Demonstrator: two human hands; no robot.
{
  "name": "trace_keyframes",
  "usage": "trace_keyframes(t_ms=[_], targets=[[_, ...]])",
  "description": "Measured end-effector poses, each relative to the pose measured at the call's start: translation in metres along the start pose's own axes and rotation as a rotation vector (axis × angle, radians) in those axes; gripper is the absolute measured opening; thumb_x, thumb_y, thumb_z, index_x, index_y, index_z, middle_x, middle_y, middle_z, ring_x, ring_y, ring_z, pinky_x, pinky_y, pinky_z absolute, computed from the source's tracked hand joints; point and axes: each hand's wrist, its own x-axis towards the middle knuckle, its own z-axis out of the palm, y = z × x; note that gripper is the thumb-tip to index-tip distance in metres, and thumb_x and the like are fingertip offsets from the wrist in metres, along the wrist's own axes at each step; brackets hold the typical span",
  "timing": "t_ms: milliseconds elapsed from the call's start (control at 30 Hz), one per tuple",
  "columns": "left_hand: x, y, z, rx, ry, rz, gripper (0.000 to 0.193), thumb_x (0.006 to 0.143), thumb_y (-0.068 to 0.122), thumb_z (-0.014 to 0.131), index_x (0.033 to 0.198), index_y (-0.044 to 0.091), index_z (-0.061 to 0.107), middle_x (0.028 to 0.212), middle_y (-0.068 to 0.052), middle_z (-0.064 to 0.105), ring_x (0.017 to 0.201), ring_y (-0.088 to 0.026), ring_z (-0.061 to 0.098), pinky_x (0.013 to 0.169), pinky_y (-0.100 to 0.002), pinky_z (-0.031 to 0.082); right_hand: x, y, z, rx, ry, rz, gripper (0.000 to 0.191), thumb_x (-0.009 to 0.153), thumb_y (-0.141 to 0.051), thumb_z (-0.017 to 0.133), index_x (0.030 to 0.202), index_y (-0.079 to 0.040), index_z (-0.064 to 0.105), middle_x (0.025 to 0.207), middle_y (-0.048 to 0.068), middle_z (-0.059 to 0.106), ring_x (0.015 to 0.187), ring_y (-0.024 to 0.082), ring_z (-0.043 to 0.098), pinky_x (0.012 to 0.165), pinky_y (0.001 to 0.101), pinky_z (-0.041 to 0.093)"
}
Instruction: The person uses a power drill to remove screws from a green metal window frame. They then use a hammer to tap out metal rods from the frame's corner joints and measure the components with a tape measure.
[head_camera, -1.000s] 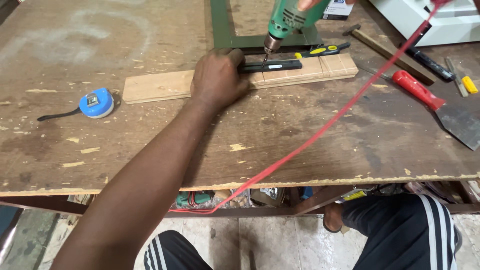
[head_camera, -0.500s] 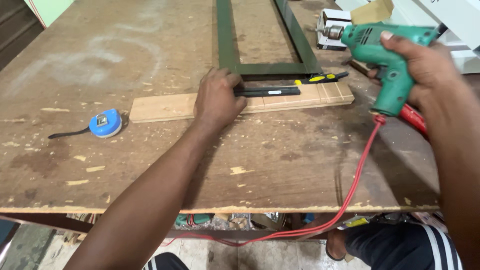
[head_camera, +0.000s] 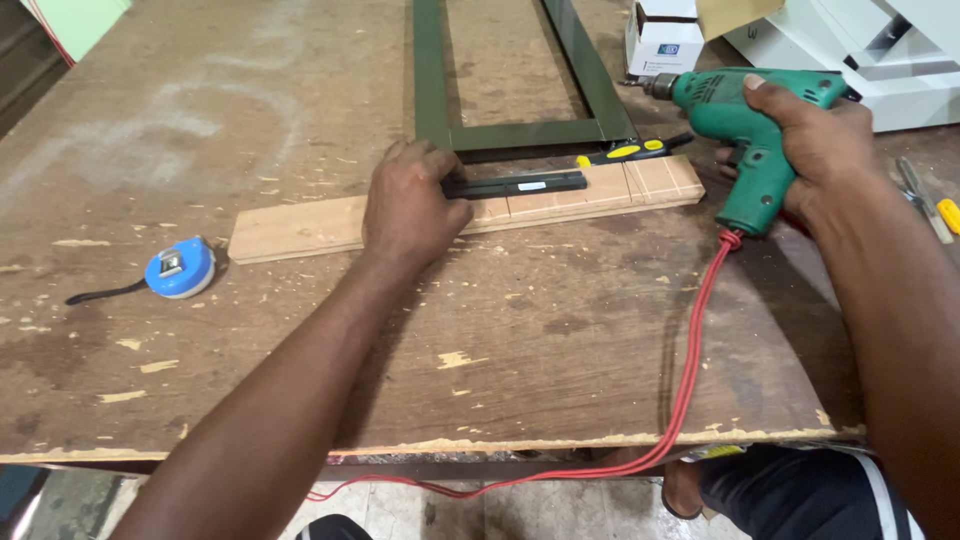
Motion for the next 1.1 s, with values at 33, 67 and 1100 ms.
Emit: trace_keyframes(t_ms=[33, 67, 1100], targets=[[0.001, -0.001, 0.000, 0.011, -0.001, 0.008, 0.025, 0.064, 0.010, 0.080, 0.088, 0.005, 0.077, 0.096, -0.014, 0.069, 0.100, -0.034, 0.062, 0.094, -0.045, 0.052, 0.000, -0.001, 0.002, 0.005, -0.005, 0.013, 0.045, 0.092, -0.019, 0.082, 0.120, 0.006, 0.058, 0.112, 0.020, 0.074, 0.087, 0.029, 0.080, 0.063, 0.0415, 0.066], [0.002, -0.002, 0.001, 0.023, -0.001, 0.015, 0.024, 0.064, 0.010, 0.080, 0.087, 0.005, 0.077, 0.096, -0.014, 0.069, 0.100, -0.034, 0.063, 0.095, -0.045, 0.052, 0.000, 0.000, 0.003, 0.009, -0.011, 0.026, 0.045, 0.092, -0.020, 0.082, 0.120, 0.006, 0.058, 0.113, 0.019, 0.074, 0.087, 0.029, 0.080, 0.064, 0.0415, 0.065], [0.012, -0.028, -0.027, 0.078, -0.216, -0.017, 0.021, 0.067, 0.005, 0.076, 0.087, 0.008, 0.079, 0.097, -0.009, 0.073, 0.096, -0.029, 0.068, 0.089, -0.043, 0.056, 0.012, 0.008, -0.019, -1.181, 0.216, -0.148, 0.077, 0.100, -0.064, 0.063, 0.133, 0.005, 0.064, 0.128, 0.037, 0.060, 0.121, 0.050, 0.057, 0.103, 0.0551, 0.043]])
